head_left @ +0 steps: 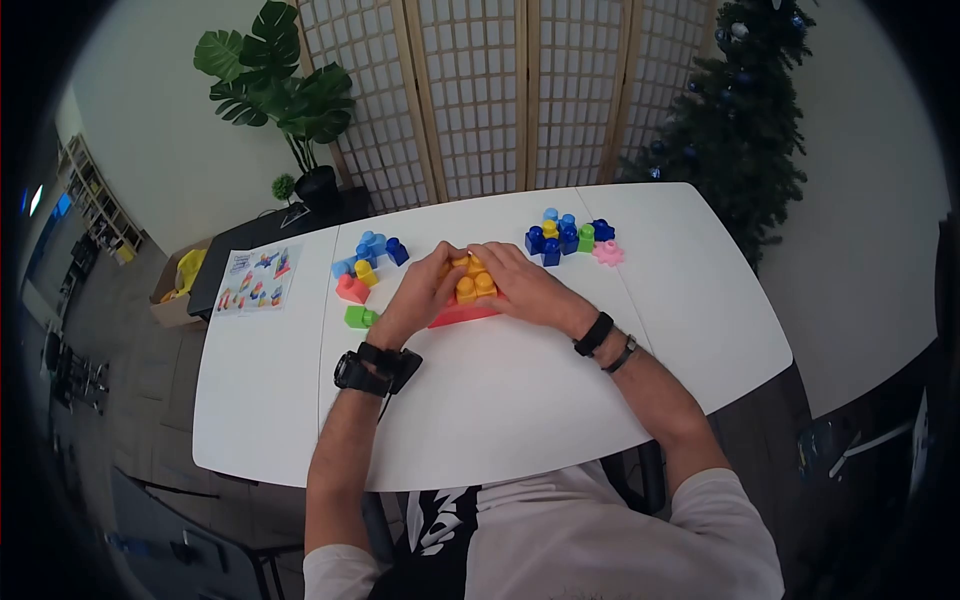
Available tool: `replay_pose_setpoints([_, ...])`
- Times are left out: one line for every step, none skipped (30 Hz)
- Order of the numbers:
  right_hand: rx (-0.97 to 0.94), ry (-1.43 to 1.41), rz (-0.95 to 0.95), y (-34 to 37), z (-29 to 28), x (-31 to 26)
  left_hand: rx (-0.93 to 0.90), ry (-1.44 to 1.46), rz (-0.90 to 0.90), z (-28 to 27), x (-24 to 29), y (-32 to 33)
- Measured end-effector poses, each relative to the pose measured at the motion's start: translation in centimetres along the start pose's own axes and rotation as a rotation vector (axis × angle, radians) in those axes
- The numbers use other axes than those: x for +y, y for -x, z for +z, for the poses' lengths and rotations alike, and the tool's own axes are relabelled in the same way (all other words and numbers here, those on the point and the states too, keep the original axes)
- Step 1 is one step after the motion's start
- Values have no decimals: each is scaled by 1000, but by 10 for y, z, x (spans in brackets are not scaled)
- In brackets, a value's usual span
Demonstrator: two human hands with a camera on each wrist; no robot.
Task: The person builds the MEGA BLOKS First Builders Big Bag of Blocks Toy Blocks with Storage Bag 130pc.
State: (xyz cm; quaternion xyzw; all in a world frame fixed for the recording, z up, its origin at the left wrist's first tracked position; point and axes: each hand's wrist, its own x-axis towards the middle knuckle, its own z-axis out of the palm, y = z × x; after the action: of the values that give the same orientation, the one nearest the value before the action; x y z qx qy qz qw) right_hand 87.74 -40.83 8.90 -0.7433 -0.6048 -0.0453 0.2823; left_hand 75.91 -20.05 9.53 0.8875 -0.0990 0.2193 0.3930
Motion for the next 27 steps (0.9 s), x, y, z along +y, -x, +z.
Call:
replay_pose_setpoints([1,4,-1,0,-1,0,2,0,4,1,1,1])
replay_pose_setpoints([-12,7,3,0,0,0,-23,26,-41,2,2,2])
replay_pose_setpoints([-26,8,6,0,0,0,-48,53,-88,2,2,3])
replay_pose_setpoints([-27,10,4,0,0,0,-45,53,-88,2,4,3])
replay_pose_setpoints([-30,6,4,0,-1,0,-59,53,-112,2,5,3])
replay_pose_setpoints([-32,2,4,1,-2,-1,-73,53,-136,2,7,3])
replay_pose_setpoints([-32,4,2,1,-1,1,-71,53,-134,1,8,3])
replay_pose_setpoints([-30,1,-2,0,-1,2,-70,26,-132,0,9,3])
replay_pose_setpoints([-27,-1,-7,-1,-1,4,-69,-2,-129,-2,11,3])
replay_pose_setpoints([-22,3,-11,-2,-7,0,-66,-6,-124,-4,12,4])
replay_pose_setpoints([-15,-141,31,0,-15,-4,-13,-10,-93,-6,14,6])
replay_pose_setpoints([-10,-286,73,1,-21,-5,41,-12,-63,-9,14,7])
replay_pose_setpoints([-12,-286,68,2,-24,3,45,-15,-64,-16,13,6])
replay_pose_setpoints([50,-238,86,2,-27,14,146,-118,-23,-26,9,5])
replay_pose_setpoints([109,-191,106,4,-31,25,245,-220,16,-38,4,6])
replay_pose_setpoints([155,-121,116,4,-38,34,247,-219,9,-53,-5,7])
replay_pose_setpoints([163,-36,116,5,-44,50,277,-300,-14,-71,-18,8])
replay_pose_setpoints([172,48,116,7,-46,69,305,-381,-36,-87,-29,11])
replay_pose_setpoints([170,47,116,9,-49,83,304,-382,-39,-100,-38,16])
replay_pose_setpoints([193,145,119,10,-51,95,302,-396,-133,-112,-47,20])
replay_pose_setpoints([217,244,121,11,-52,105,299,-410,-228,-121,-55,23])
replay_pose_setpoints([218,242,118,11,-51,114,301,-413,-228,-125,-64,27])
replay_pose_setpoints([199,284,165,11,-50,120,242,-525,-231,-126,-71,33])
replay_pose_setpoints([178,325,210,10,-48,126,182,-636,-236,-126,-77,40])
replay_pose_setpoints([178,324,207,9,-47,128,211,-697,-224,-119,-74,43])
replay_pose_setpoints([145,344,225,8,-46,130,214,-699,-224,-116,-72,44])
replay_pose_setpoints([112,365,244,7,-46,132,184,-720,-272,-113,-69,45])
